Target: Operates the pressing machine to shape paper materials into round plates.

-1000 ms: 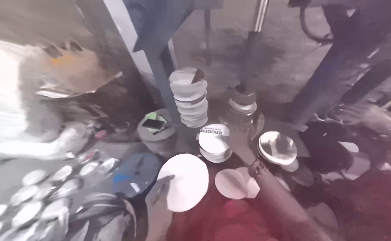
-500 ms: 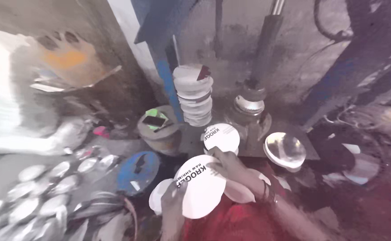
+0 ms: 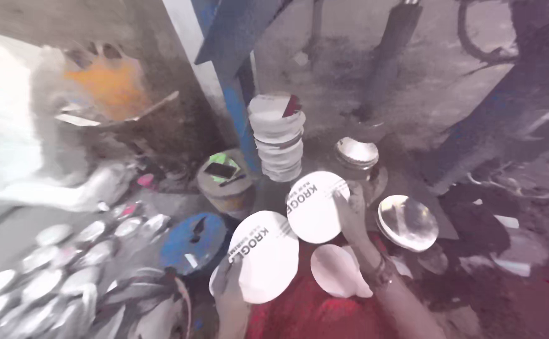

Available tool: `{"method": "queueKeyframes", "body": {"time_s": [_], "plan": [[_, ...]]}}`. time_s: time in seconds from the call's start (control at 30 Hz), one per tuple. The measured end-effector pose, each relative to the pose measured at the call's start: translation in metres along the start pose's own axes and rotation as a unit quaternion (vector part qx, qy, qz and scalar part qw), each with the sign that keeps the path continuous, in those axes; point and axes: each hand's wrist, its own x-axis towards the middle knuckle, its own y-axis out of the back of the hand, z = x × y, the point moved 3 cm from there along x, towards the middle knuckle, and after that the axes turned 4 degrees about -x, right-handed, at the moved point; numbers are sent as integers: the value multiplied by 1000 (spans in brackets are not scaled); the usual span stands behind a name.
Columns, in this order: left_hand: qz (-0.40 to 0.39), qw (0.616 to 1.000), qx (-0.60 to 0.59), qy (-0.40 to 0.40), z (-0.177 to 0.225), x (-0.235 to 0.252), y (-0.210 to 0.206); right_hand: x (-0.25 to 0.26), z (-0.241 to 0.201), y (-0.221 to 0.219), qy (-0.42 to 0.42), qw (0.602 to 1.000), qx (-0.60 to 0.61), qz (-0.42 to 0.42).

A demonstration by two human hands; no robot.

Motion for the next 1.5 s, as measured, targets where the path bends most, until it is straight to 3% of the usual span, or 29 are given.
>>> {"method": "queueKeyframes", "body": {"time_s": [0.03, 0.13, 0.2, 0.3, 0.4, 0.47, 0.53, 0.6, 0.67, 0.73, 0.83, 0.97, 1.07, 1.17, 1.27, 1.33, 1.4, 1.47, 1.5], "plan": [[-7, 1000, -15, -2, -2, -4, -6, -8, 4, -4, 13, 998, 61, -17], [-98, 995, -26, -23, -11, -13, -29, -28, 25, -23, 115, 982, 59, -136], [-131, 991, -14, -13, -11, -21, -43, -38, 29, -28, 94, 971, 52, -213], [-128, 990, -62, -18, 1, -26, -63, -41, 27, -22, 70, 967, 74, -232], [-159, 987, -31, -4, 1, -25, -66, -38, 30, -14, 91, 961, 86, -248], [-209, 978, -12, 27, -5, -26, -63, -23, 24, -1, 110, 971, -13, -213], [-293, 953, 31, 64, -7, -36, -57, 10, 15, 19, 155, 963, -200, -93], [-455, 883, 96, 59, -6, -51, -56, 56, 19, 42, 214, 904, -369, -10], [-548, 818, 175, 9, -8, -62, -60, 101, 29, 59, 203, 851, -482, -40], [-555, 803, 217, -24, -9, -62, -64, 123, 36, 67, 201, 825, -524, -70], [-553, 807, 206, -15, -5, -60, -68, 116, 14, 68, 129, 823, -534, -144], [-548, 822, 149, 44, -10, -54, -60, 98, 32, 98, 298, 805, -510, -53], [-528, 841, 108, 55, -16, -46, -48, 62, 45, 146, 306, 781, -544, -1], [-503, 858, 71, 70, -17, -41, -49, 64, 64, 196, 137, 772, -620, -27], [-454, 885, 18, 103, -8, -39, -71, 79, 71, 218, -37, 749, -658, -71], [-396, 913, 36, 90, 0, -35, -90, 72, 52, 208, -45, 789, -609, -68], [-362, 930, 48, 53, -5, -26, -106, 49, 14, 177, 5, 858, -510, -66], [-346, 938, 15, 31, -26, -16, -113, 16, -13, 139, 53, 917, -367, -147], [-334, 942, -3, 32, -31, -14, -115, 2, -20, 123, 57, 926, -305, -216]]}}
